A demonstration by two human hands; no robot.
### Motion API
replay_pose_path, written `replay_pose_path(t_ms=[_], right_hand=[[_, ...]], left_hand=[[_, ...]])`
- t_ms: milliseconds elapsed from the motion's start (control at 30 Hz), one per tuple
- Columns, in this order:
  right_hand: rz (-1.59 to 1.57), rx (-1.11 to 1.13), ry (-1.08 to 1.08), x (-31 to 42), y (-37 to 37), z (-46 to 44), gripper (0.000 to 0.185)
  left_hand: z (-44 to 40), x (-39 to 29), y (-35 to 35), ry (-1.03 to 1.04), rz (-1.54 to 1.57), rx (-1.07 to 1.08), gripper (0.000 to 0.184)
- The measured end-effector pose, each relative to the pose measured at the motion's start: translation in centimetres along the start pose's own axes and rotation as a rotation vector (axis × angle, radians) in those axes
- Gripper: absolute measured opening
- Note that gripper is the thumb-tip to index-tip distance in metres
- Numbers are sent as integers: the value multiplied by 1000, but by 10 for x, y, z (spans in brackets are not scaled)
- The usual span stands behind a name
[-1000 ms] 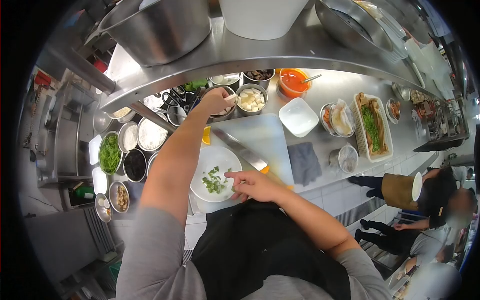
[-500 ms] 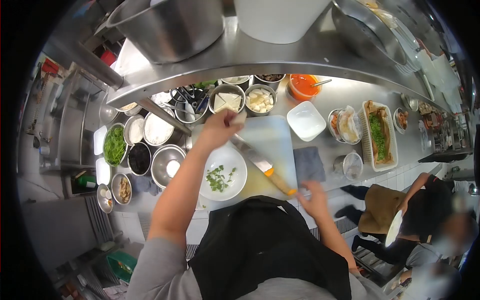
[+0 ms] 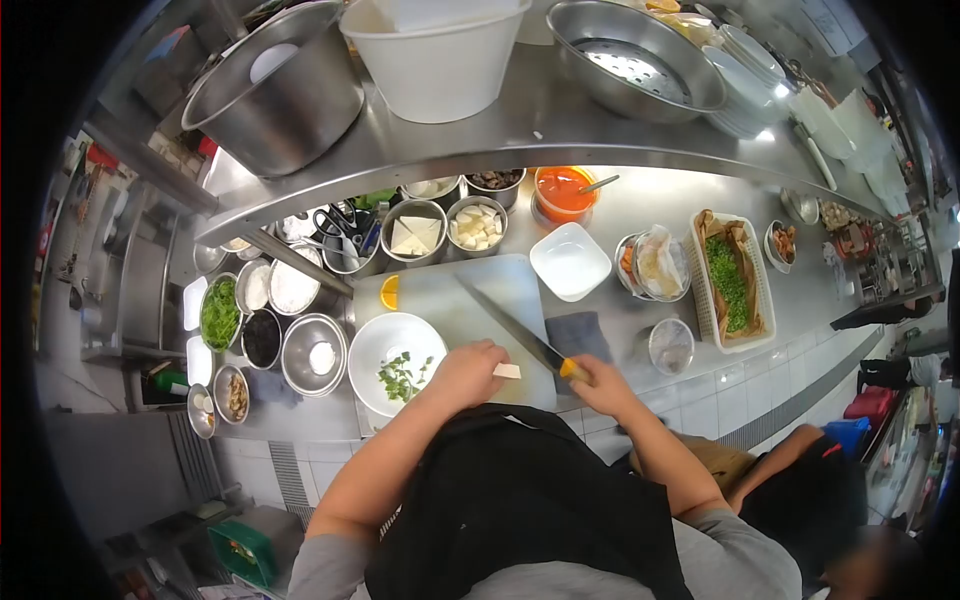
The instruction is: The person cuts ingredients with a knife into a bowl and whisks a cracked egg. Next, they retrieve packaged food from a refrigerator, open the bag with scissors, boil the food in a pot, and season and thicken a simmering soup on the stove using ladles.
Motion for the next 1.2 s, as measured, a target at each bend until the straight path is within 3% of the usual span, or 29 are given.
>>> replay_pose_path(t_ms=[167,233,267,333,367,433,467,533,733,867,933,967,1033,1200], right_hand=[[-105,-58,14,-21,-28,17,39],[-131,94,382,-9,-46,28,35],[-140,98,381,-23,-48,29,35],[39,-50,-65,-41,-66,29,33],[26,-51,-59,-45,-73,34,33],[162,80,-29,-32,-94,38,34],[170,110,23,-26,-102,39,33],[165,107,50,-36,-110,40,31],[246,159,-17,-37,-128,44,30],[390,204,-122,-37,-139,53,27],[409,218,-173,-35,-136,55,25],[431,223,-222,-33,-134,55,24],[443,222,-241,-31,-129,54,23],[498,217,-286,-25,-124,52,21]], left_hand=[[-30,5,30,125,-242,-50,22],[-33,15,49,75,-302,8,26],[-32,16,53,71,-309,14,26],[-27,24,51,-68,-134,-66,40],[-22,22,52,-70,-140,-53,40],[-15,24,43,-223,-29,-169,66],[-16,23,42,-223,-32,-167,66],[-16,25,42,-323,14,-178,86],[-18,16,26,-286,93,-245,92],[-26,14,20,-199,-17,-214,74],[-35,17,31,-88,-123,53,49],[-39,17,31,-92,-125,53,49],[-45,14,40,-71,-202,155,29],[-44,10,40,-39,-212,72,25]])
Point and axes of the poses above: each hand's wrist, its own z-axis away from the middle knuckle, its own y-axis out of the palm, x = y × z, the point moved 5 cm from there along -z, towards the middle knuckle, and after that the axes turned 4 degrees about -y, right-handed, at the moved point
